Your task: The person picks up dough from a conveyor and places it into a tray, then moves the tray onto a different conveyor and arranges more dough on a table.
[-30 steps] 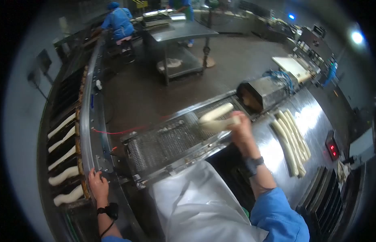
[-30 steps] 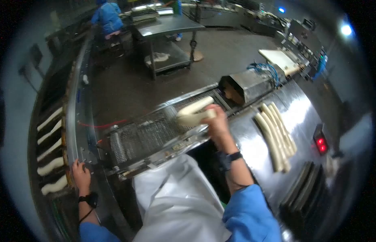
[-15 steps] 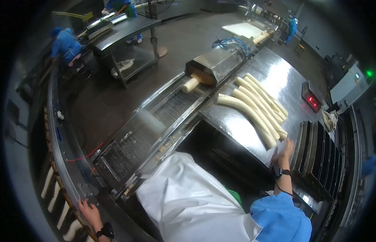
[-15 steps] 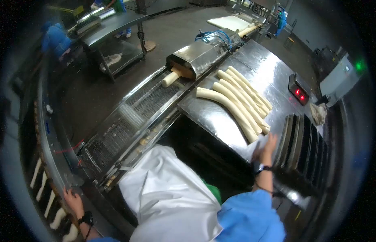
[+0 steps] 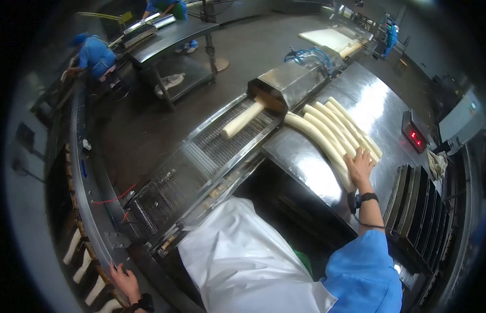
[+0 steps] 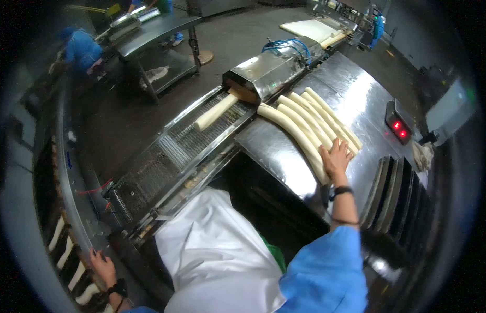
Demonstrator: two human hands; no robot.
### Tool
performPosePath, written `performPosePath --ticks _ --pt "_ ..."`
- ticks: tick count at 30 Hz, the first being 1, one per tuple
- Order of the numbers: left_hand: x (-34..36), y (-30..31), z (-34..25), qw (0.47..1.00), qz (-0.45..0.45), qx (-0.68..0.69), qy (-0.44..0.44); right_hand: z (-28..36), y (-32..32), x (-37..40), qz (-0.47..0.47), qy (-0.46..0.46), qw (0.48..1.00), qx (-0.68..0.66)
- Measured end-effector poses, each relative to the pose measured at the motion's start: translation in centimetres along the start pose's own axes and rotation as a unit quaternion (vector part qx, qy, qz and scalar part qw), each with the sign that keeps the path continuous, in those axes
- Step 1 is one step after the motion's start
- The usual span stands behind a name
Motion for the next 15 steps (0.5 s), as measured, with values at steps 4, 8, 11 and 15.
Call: performPosePath --ticks 4,8,11,15 --pt "1.9 0.4 -0.5 0.999 -0.012 0.031 0.005 3.0 -0.2 -2.9 0.072 0.018 0.997 0.021" --pt "2.0 0.2 -0.5 0.999 -0.029 0.04 0.008 4.6 0.5 -3.2 0.088 0.047 0.995 0.0" --pt "1.1 -0.6 -2.0 0.991 -0.063 0.063 0.099 5.5 1.7 -2.5 0.111 0.077 0.991 -0.019" --pt "-3.2 -2.8 -10.7 0.974 -0.004 0.226 0.034 6.8 2.7 0.5 0.115 0.136 0.983 -0.055"
Point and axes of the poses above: each hand's wrist, its own x-axis away from the middle knuckle, its own y-axis out of the back of the hand, z = x × y, the point moved 6 cm from there along -x, towards the middle knuckle, and after that the axes turned 11 degrees about x, right-handed, at the moved point
